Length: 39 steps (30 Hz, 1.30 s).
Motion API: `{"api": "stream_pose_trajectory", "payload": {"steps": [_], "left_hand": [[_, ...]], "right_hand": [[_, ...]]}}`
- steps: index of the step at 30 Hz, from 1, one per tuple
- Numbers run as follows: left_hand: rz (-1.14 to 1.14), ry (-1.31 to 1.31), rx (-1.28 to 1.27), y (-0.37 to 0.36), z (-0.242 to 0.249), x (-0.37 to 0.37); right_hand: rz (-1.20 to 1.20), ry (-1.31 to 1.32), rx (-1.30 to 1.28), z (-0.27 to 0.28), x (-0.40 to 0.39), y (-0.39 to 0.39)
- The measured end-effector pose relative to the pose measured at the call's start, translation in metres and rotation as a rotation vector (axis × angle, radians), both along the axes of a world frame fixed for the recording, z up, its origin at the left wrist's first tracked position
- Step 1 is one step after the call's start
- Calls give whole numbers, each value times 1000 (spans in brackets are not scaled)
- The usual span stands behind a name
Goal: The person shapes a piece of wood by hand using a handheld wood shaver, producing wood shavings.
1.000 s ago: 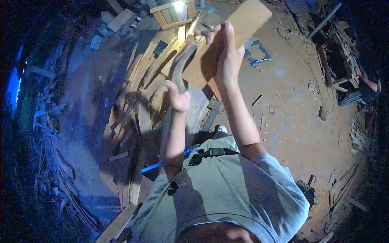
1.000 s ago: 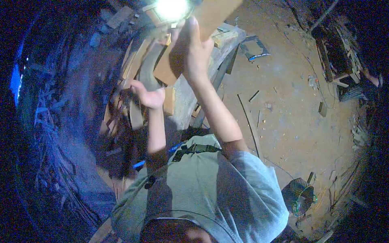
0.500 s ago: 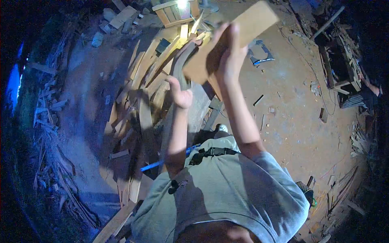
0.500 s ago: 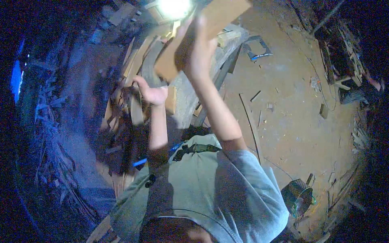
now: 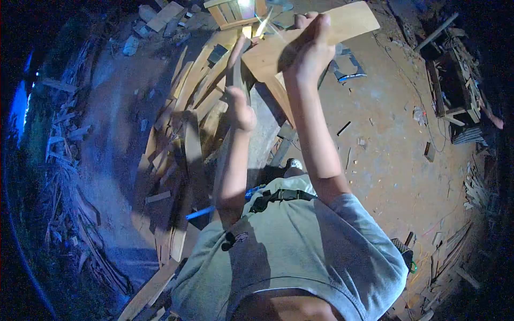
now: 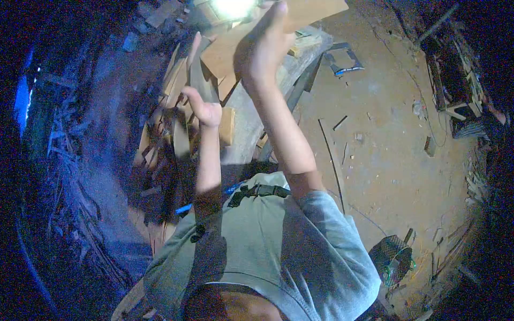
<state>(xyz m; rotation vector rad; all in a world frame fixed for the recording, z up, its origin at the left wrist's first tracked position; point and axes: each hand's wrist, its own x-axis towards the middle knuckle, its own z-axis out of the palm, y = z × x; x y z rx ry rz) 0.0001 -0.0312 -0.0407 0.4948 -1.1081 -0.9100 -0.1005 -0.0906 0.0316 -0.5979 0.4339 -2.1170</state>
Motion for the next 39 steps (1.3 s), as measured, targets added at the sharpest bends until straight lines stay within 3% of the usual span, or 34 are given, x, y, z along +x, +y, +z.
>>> {"api": "stream_pose_trajectory", "payload": {"steps": [1, 3, 4, 5, 7, 9, 11, 13, 15, 17, 19, 21, 23, 26, 31, 33, 34, 35, 37, 38, 39], "left_hand": [[6, 43, 13, -5, -9, 2], [16, 125, 36, -14, -16, 7], [-235, 37, -113, -8, 9, 0], [-234, 37, -109, -10, 3, -1], [136, 65, -33, -9, -17, 1], [120, 64, -44, -8, -3, -4], [-49, 8, -87, -1, 20, -6], [-131, -18, -106, 4, 38, -13], [76, -72, 7, 11, 49, -23], [133, -131, -26, 6, 45, -21], [264, -235, -99, -1, 34, -18], [63, -18, 59, 4, 32, -13], [105, -152, -154, -2, 25, -9], [167, -125, -190, -3, 28, -9], [238, -263, -27, 8, 49, -8], [276, -323, -40, 8, 45, -9], [274, -320, -39, 9, 45, -11], [253, -290, -29, 9, 46, -11], [216, -230, -21, 4, 49, -8], [156, -154, -100, 0, 49, -9], [156, -154, -103, -1, 43, -10]], "right_hand": [[-72, -47, -51, 1, 1, -5], [45, -54, -20, 12, 6, 24], [188, -86, -46, 14, 6, 32], [330, -120, -69, 13, 7, 36], [211, -118, -16, 7, 5, 22], [-21, -98, 42, 7, 2, 1], [15, -130, -46, 8, 13, 18], [358, -68, 4, 12, 19, 42], [299, -12, 22, 6, 14, 23], [-55, -31, -72, 12, 8, -3], [-14, -85, -72, 9, 15, 15], [349, -57, -43, 11, 21, 39], [314, -114, -27, 13, 16, 32], [113, -148, -4, 19, 16, 19], [223, -97, -36, 12, 19, 38], [41, -140, -8, 16, 16, 20], [-89, -15, -10, 20, 15, 13], [-88, -14, -13, 19, 15, 18], [150, -164, 15, 20, 21, 37], [298, -74, -45, 5, 17, 38], [299, -74, -48, 3, 18, 31]]}}
